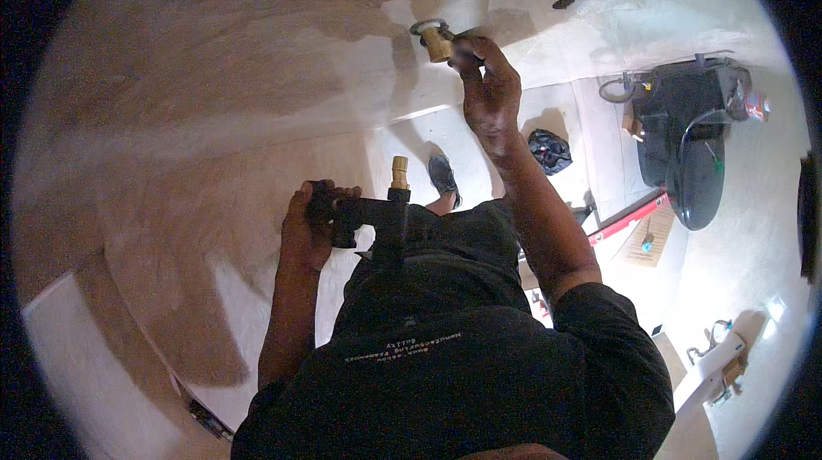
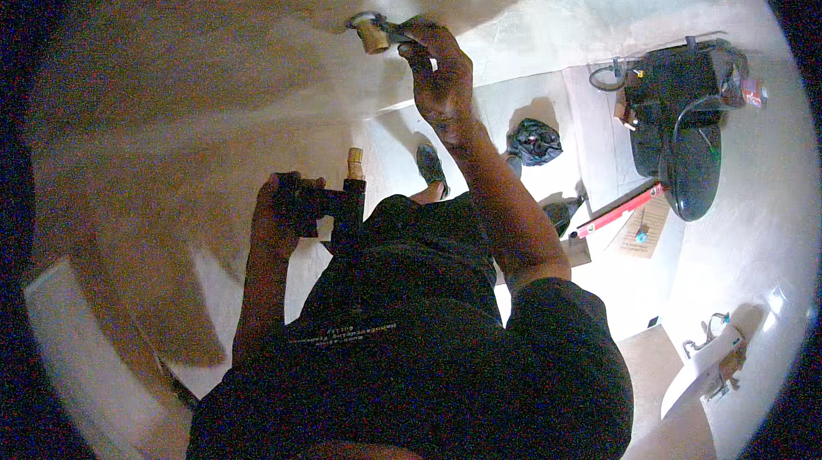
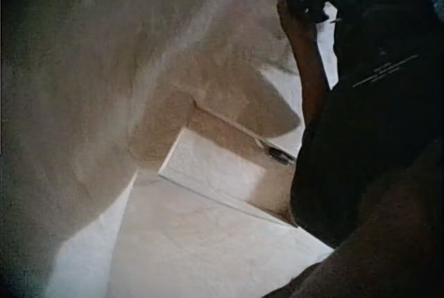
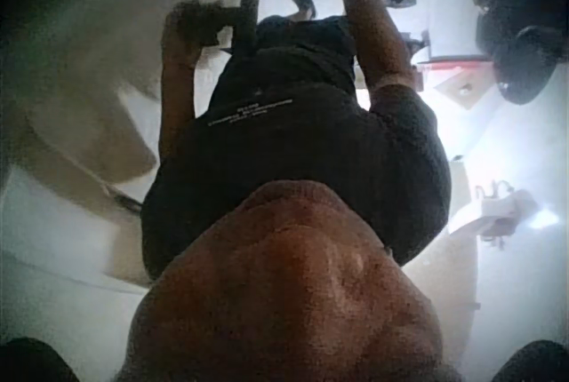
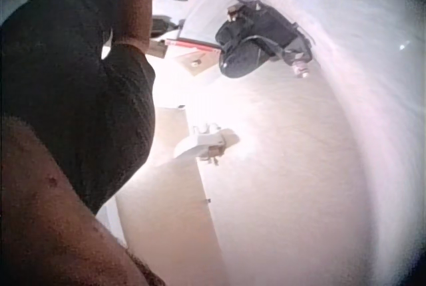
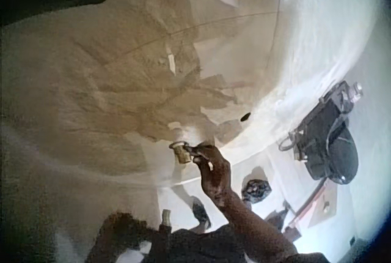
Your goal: The person positions a shower mixer bracket against the wall, checks the level with a spirit level, and tightens the brass fittings using a wrench.
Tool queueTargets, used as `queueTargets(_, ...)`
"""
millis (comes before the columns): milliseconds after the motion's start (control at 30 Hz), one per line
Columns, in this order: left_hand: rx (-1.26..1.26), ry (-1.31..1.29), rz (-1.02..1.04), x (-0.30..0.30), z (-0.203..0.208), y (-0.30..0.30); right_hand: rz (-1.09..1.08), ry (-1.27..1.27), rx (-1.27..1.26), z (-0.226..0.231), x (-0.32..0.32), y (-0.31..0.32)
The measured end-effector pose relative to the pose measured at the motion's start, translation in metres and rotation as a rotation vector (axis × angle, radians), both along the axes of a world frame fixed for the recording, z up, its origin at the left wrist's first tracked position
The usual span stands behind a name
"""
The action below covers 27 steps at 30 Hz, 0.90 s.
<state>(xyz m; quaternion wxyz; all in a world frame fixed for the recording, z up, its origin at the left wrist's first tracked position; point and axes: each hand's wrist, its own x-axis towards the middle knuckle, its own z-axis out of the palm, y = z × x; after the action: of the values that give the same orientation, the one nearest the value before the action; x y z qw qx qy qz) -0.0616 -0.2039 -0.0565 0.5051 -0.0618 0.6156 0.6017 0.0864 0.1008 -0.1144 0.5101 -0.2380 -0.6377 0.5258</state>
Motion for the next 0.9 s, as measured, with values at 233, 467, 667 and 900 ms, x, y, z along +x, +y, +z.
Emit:
queueTargets(233, 0.053, -0.048, 0.106, -0.007, -0.001, -0.010, -0.044, -0.142, -0.075, 0.007, 0.004, -0.004)
queueTargets(467, 0.051, -0.149, 0.131, -0.014, -0.014, -0.025, -0.096, -0.258, -0.020, 0.016, -0.001, -0.005)
queueTargets(667, 0.066, -0.178, 0.143, -0.014, -0.018, -0.026, -0.093, -0.326, -0.011, 0.016, -0.003, -0.005)
queueTargets(900, 0.065, -0.196, 0.162, -0.016, -0.020, -0.028, -0.069, -0.299, -0.203, 0.020, -0.012, -0.019)
